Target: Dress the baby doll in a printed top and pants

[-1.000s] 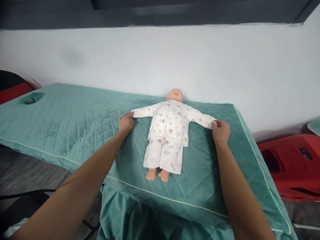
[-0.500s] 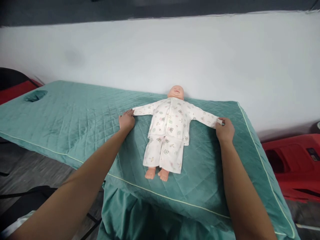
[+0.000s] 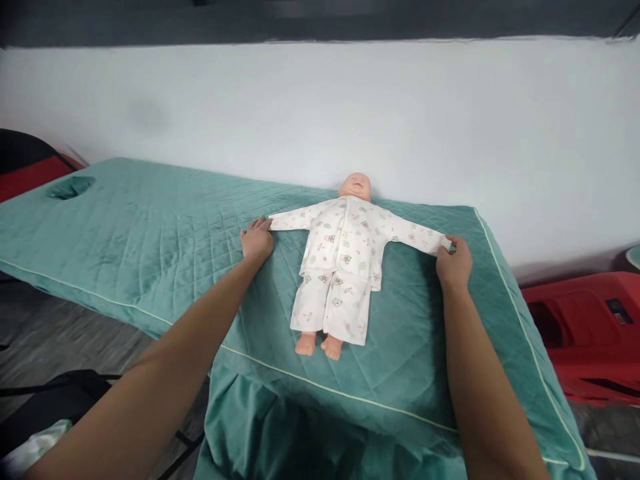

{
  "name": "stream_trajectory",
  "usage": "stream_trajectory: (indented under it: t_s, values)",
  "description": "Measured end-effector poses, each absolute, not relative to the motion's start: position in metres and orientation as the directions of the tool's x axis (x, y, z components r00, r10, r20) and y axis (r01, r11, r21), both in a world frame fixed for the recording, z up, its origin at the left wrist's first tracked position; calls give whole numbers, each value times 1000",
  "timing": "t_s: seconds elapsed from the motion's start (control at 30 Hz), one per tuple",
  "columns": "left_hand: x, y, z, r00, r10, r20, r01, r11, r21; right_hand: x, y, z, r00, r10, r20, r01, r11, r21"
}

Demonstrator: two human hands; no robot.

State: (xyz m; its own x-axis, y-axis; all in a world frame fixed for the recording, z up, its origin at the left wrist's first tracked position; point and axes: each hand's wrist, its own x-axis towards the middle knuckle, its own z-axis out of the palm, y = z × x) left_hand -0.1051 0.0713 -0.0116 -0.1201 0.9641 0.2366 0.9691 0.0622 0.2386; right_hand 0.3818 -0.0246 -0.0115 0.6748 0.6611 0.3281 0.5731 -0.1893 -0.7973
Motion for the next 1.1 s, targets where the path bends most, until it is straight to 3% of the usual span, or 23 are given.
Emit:
stream_trajectory:
  t_s: [0.4, 0.7, 0.83, 1.1]
  values:
    - [-100, 27, -7, -150, 964, 218, 960, 89, 267, 341, -91, -19, 606, 705, 367, 651, -176, -738]
    - [-58, -136, -20, 111, 902, 417, 884, -282, 373, 201, -224, -25, 47, 908, 417, 839, 190, -510]
    - [-41, -190, -23, 86, 892, 444, 860, -291, 418, 174, -244, -23, 135, 915, 379, 855, 86, -511]
    - [-23, -199, -20, -5, 907, 422, 823, -236, 516, 152, -215, -7, 423, 890, 169, 701, -203, -684]
